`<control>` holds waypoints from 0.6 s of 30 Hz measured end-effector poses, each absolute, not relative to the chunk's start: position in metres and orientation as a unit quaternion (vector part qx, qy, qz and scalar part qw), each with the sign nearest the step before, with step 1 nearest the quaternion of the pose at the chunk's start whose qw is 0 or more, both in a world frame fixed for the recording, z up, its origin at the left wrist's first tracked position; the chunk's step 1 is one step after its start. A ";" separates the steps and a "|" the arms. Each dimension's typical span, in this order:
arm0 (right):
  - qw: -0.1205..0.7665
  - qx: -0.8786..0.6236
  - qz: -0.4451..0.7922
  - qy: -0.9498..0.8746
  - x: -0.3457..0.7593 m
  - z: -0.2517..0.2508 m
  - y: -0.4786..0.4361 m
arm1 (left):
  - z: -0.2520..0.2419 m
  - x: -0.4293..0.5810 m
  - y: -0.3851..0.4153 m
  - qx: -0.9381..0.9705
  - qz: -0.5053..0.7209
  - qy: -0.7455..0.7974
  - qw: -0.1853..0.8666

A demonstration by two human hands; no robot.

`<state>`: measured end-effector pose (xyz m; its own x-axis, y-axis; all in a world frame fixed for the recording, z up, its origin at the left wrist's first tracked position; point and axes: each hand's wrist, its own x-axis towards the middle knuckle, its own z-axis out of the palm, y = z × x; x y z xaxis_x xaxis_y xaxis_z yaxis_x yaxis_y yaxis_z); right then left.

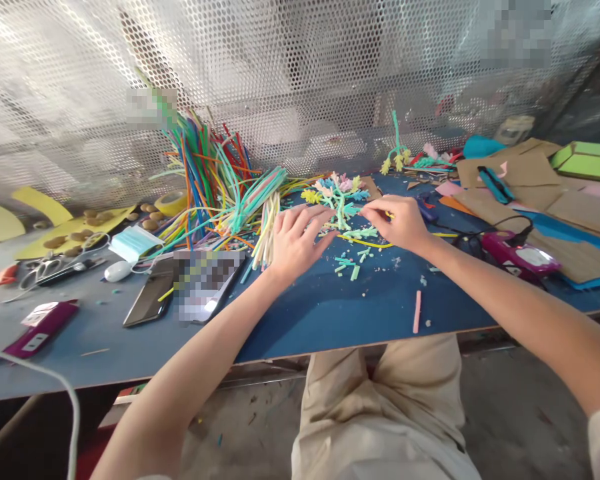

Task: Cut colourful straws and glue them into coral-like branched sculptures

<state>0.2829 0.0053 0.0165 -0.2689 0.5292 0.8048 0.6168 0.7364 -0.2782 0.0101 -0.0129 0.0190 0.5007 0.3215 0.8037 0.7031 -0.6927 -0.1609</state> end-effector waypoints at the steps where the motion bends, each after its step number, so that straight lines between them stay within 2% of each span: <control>1: 0.478 -0.347 -0.049 -0.806 0.278 0.016 0.002 | 0.021 0.008 -0.012 -0.822 -0.403 -0.312 0.255; 5: 0.466 -0.314 -0.056 -0.826 0.267 0.012 -0.005 | 0.023 -0.002 -0.007 -0.818 -0.413 -0.285 0.280; 18: 0.452 -0.281 -0.077 -0.843 0.270 0.006 0.001 | 0.020 0.003 -0.011 -0.842 -0.416 -0.257 0.226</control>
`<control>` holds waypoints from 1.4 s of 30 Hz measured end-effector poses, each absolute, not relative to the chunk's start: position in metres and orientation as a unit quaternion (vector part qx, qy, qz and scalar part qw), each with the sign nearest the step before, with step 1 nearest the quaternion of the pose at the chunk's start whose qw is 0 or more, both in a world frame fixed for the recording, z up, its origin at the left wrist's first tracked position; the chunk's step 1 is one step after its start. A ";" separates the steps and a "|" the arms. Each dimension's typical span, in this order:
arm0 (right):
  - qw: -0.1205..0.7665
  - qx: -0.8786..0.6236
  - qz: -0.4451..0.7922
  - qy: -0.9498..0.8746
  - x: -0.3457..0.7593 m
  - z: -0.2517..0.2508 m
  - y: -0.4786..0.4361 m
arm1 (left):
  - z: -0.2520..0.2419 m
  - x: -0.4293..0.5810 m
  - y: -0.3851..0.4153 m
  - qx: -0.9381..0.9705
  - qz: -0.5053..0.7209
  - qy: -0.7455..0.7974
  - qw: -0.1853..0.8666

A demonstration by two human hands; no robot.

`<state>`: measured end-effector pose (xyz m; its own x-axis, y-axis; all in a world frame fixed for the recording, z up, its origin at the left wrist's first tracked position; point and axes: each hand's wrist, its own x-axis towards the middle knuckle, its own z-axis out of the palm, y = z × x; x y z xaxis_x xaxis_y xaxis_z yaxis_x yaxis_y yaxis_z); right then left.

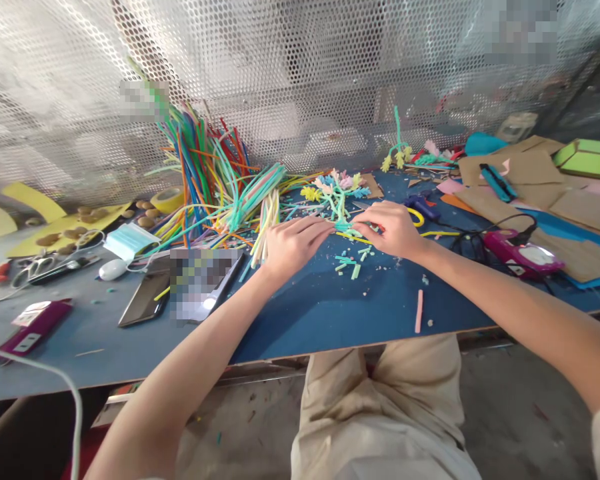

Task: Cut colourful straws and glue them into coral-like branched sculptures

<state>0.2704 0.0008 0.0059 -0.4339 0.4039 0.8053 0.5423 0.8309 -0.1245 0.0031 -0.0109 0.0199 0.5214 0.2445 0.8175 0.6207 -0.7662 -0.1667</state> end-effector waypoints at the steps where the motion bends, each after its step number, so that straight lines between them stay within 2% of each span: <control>1: 0.448 -0.279 -0.081 -0.845 0.271 0.006 0.002 | 0.019 0.004 -0.011 -0.842 -0.417 -0.260 0.223; 10: 0.431 -0.255 -0.182 -0.846 0.270 0.005 0.001 | 0.017 0.009 -0.013 -0.849 -0.409 -0.248 0.224; 17: 0.427 -0.290 -0.157 -0.842 0.263 0.004 -0.002 | 0.016 0.012 -0.016 -0.860 -0.388 -0.260 0.205; 23: 0.438 -0.276 -0.140 -0.844 0.266 0.006 -0.002 | 0.016 0.013 -0.016 -0.847 -0.419 -0.277 0.176; 42: 0.442 -0.311 -0.131 -0.831 0.267 0.005 0.003 | 0.010 0.009 -0.009 -0.832 -0.444 -0.272 0.192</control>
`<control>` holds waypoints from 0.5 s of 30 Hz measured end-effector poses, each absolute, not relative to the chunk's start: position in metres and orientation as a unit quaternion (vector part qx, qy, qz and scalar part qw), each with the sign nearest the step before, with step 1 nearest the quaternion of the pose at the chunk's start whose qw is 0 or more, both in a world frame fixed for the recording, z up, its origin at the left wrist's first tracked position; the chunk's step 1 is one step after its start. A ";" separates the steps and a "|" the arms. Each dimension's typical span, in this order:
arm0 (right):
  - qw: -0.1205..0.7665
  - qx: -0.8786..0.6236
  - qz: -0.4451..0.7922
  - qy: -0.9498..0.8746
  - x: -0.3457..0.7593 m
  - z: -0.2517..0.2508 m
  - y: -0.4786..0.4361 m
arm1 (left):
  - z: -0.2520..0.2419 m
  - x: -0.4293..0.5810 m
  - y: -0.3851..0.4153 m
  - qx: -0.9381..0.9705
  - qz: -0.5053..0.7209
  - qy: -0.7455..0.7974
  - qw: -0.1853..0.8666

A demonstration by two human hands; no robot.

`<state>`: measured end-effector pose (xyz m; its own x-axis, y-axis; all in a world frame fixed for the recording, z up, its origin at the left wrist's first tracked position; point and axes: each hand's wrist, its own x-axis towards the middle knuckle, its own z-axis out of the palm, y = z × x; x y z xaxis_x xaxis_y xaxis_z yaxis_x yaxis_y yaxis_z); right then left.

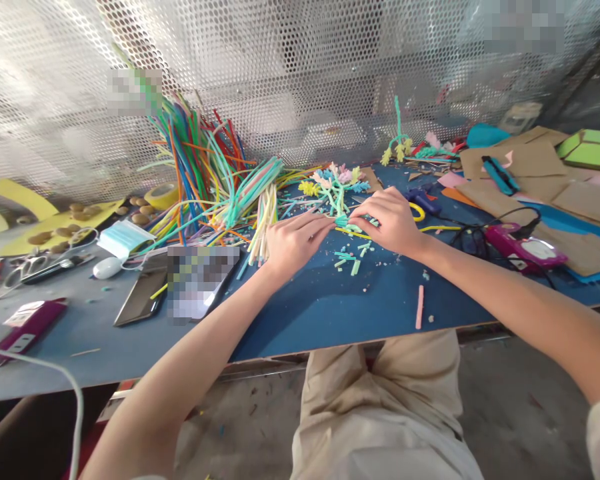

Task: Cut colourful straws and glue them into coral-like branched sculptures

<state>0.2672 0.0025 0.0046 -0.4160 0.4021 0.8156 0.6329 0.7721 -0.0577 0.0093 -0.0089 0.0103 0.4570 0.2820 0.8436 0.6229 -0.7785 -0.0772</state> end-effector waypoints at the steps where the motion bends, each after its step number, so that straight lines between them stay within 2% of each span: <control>1: 0.442 -0.309 -0.134 -0.831 0.267 0.004 0.003 | 0.010 0.009 -0.009 -0.831 -0.445 -0.273 0.194; 11: 0.467 -0.275 -0.126 -0.831 0.270 0.011 -0.001 | 0.011 0.006 -0.009 -0.836 -0.426 -0.268 0.218; 15: 0.448 -0.267 -0.109 -0.846 0.270 0.011 -0.002 | 0.014 0.008 -0.012 -0.841 -0.409 -0.254 0.247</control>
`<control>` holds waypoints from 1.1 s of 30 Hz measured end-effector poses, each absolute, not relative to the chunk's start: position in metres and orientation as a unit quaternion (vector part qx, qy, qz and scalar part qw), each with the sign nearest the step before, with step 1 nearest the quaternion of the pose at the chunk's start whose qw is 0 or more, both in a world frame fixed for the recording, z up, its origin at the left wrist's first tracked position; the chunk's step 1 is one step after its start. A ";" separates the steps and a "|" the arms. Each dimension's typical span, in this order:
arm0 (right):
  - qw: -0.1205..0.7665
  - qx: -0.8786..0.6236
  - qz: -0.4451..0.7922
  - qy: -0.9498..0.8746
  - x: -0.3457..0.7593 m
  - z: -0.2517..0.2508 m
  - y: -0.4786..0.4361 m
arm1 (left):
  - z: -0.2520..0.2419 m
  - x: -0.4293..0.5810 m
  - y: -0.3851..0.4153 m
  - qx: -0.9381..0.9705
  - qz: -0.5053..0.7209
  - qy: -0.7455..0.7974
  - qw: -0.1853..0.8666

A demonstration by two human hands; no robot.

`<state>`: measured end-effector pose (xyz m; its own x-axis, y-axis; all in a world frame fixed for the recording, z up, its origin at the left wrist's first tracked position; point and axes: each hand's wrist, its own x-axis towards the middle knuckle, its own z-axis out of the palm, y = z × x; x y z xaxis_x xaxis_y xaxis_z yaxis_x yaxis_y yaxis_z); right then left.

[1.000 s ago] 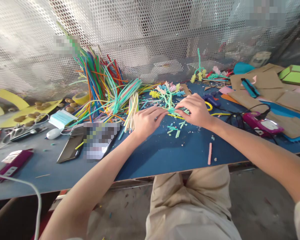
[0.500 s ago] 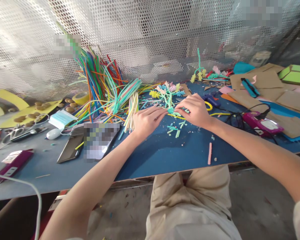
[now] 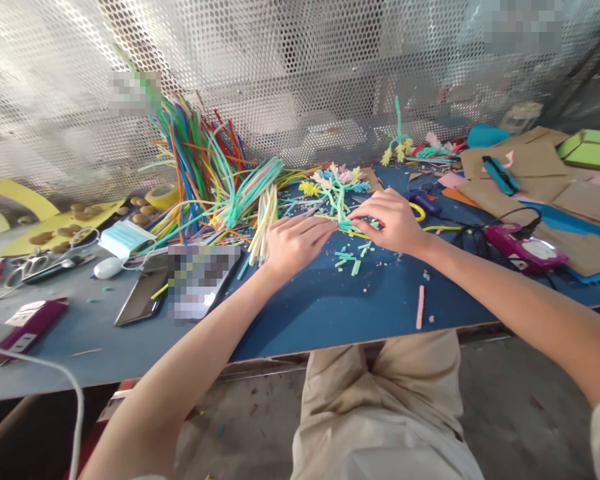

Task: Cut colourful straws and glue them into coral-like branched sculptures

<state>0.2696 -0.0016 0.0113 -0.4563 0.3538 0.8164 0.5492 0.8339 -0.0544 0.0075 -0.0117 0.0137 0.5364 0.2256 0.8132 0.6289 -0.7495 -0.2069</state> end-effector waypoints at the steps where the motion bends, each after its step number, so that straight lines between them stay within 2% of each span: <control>1: 0.440 -0.266 -0.107 -0.851 0.269 0.011 -0.001 | 0.014 0.008 -0.012 -0.844 -0.402 -0.252 0.251; 9: 0.424 -0.264 -0.082 -0.862 0.271 0.011 0.001 | 0.015 0.005 -0.010 -0.847 -0.381 -0.254 0.269; 15: 0.350 -0.270 -0.076 -0.894 0.291 0.015 0.009 | 0.011 0.003 -0.005 -0.847 -0.386 -0.278 0.238; 24: 0.412 -0.427 -0.086 -0.800 0.311 0.015 0.022 | 0.019 0.014 -0.023 -0.860 -0.372 -0.213 0.276; 33: 0.431 -0.410 -0.068 -0.801 0.312 0.014 0.026 | 0.015 0.017 -0.018 -0.877 -0.340 -0.252 0.229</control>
